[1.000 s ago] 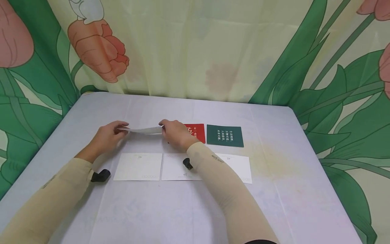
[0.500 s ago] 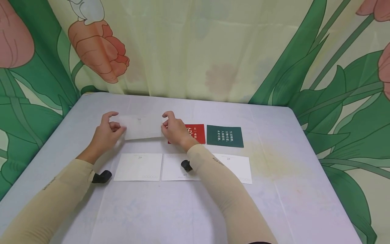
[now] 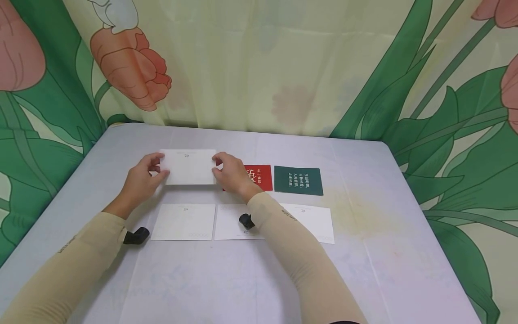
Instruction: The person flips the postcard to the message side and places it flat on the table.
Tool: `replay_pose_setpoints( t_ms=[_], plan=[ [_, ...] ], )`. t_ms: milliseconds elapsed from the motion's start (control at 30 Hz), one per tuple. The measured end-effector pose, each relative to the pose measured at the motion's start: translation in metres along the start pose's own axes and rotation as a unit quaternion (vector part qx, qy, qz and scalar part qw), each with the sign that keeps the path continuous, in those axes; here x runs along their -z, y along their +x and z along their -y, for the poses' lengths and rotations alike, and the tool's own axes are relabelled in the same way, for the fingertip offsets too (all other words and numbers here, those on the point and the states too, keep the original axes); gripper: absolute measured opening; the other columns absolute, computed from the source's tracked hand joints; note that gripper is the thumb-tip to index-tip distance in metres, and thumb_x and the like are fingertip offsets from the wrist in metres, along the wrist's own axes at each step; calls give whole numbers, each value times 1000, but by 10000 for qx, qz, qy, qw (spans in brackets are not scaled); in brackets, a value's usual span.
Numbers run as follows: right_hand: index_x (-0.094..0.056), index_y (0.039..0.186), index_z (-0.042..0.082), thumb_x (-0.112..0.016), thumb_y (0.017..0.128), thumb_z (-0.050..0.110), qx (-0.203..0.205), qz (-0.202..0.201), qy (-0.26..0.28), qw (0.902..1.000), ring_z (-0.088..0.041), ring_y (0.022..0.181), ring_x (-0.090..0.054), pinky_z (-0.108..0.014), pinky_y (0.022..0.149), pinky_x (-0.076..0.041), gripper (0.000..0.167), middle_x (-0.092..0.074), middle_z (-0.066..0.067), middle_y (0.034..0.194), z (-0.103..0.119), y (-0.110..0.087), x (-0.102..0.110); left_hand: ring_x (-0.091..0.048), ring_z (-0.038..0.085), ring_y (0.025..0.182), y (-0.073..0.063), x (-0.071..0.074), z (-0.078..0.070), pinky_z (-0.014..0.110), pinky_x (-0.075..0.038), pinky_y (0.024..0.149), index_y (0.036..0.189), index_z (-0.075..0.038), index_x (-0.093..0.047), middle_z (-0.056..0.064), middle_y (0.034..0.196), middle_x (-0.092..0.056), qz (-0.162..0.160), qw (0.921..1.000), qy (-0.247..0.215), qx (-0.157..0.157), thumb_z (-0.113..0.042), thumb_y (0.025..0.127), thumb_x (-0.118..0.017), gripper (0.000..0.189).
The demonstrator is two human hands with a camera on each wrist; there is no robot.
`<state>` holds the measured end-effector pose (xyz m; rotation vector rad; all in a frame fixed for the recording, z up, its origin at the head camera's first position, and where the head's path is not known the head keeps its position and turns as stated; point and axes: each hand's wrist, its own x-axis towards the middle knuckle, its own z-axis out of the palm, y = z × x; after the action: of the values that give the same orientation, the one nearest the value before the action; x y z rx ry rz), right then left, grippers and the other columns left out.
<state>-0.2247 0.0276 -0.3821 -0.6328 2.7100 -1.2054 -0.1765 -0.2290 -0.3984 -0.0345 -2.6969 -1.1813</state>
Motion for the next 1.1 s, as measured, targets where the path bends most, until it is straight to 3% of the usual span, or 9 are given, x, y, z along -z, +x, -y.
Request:
replay_pose_setpoints(
  t_ms=[200, 400, 633, 867, 1100],
  plan=[
    [-58, 135, 2, -66, 96, 17, -219, 125, -150, 9996, -21, 100, -54, -28, 86, -52, 42, -59, -9, 122, 0, 2, -2, -58, 37, 105, 0, 0, -1, 49, -49, 89, 141, 6, -49, 27, 139, -46, 155, 9998, 146, 12, -6, 96, -64, 49],
    [-57, 138, 1, -67, 95, 16, -443, 324, -262, 9981, -22, 101, -53, -29, 85, -51, 47, -57, -12, 124, 0, 6, -6, -54, 37, 108, 0, -1, -1, 50, -48, 93, 138, 7, -53, 28, 139, -42, 371, 9989, 271, 83, -6, 96, -63, 45],
    [-56, 139, -1, -66, 95, 15, -503, 526, -400, 9965, -23, 116, -52, -33, 104, -43, 48, -55, -14, 134, 1, 8, -10, -48, 39, 118, 3, -2, 1, 50, -46, 93, 142, 8, -49, 30, 145, -34, 804, 9951, 486, 295, -8, 96, -63, 51],
    [-51, 144, 1, -65, 96, 15, -669, 892, -630, 9918, -22, 113, -49, -31, 102, -43, 52, -52, -14, 134, 1, 8, -15, -47, 39, 118, 1, -3, 4, 52, -44, 97, 144, 7, -47, 30, 145, -33, 1138, 9898, 597, 613, -12, 96, -64, 54],
    [-50, 145, -1, -66, 96, 18, -732, 1065, -890, 9876, -24, 114, -47, -33, 101, -44, 55, -49, -17, 134, 2, 7, -18, -46, 39, 119, 3, -5, 7, 52, -42, 99, 145, 9, -44, 31, 147, -31, 1288, 9884, 617, 515, -12, 97, -62, 55]
  ],
)
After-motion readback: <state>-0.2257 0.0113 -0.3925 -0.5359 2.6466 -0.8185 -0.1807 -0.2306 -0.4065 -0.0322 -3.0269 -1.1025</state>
